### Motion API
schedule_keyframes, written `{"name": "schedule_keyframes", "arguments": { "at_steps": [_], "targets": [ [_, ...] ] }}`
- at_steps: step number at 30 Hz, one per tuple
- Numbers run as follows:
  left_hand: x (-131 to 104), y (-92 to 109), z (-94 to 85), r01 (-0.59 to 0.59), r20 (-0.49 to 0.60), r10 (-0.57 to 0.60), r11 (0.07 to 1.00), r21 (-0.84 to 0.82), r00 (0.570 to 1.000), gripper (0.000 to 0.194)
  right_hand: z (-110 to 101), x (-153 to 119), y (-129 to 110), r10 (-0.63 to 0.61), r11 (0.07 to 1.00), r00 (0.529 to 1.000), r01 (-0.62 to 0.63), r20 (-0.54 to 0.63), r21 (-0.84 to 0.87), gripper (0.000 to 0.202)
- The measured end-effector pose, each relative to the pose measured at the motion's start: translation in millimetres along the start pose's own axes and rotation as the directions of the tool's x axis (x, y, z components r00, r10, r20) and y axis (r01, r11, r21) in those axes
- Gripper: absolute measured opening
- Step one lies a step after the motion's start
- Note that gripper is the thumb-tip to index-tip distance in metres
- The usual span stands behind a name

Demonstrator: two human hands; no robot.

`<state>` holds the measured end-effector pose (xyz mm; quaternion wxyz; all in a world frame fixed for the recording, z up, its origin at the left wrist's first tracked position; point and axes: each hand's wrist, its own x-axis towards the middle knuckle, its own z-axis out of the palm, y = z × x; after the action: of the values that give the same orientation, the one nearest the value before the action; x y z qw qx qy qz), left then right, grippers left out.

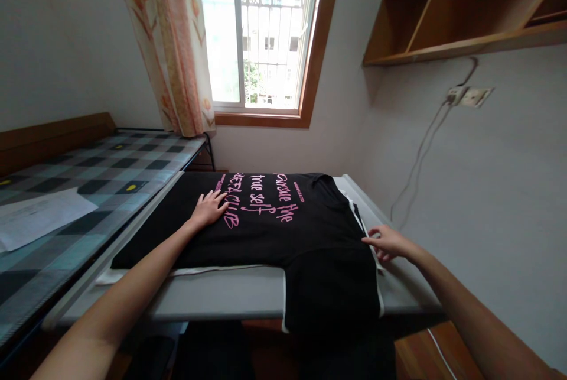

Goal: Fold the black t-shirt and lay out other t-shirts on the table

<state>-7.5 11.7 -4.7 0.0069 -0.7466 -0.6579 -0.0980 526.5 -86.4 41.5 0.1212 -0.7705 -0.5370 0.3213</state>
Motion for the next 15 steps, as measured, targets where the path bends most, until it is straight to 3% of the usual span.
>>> {"name": "schedule_keyframes", "arguments": {
  "at_steps": [2,4,6,8,11,15],
  "targets": [
    [-1,1,-1.3,0.003,0.002,-0.003,1.0,0.004,1.0,0.057,-7,10,-10,-0.175,0.969,0.969,0.138,-0.173,-0.207,0.036],
    [-1,2,-2.0,0.005,0.0,-0.005,1.0,0.007,1.0,0.057,-3,19,-26,-0.424,0.875,0.866,0.315,-0.267,-0.368,0.037],
    [-1,2,-2.0,0.005,0.0,-0.005,1.0,0.007,1.0,0.057,13,27,-47,-0.589,0.774,0.772,0.455,-0.238,-0.44,0.043],
    [-2,2,-2.1,0.002,0.002,-0.002,1.0,0.008,1.0,0.057,38,34,-69,-0.673,0.696,0.721,0.539,-0.167,-0.474,0.051],
    [-3,2,-3.3,0.0,-0.016,0.001,1.0,0.008,1.0,0.056,73,45,-100,-0.727,0.601,0.685,0.611,-0.036,-0.515,0.059],
    [-8,2,-8.0,0.017,-0.129,-0.016,1.0,0.008,0.992,0.053,93,63,-118,-0.681,0.601,0.73,0.606,0.064,-0.52,0.067]
  ]
}}
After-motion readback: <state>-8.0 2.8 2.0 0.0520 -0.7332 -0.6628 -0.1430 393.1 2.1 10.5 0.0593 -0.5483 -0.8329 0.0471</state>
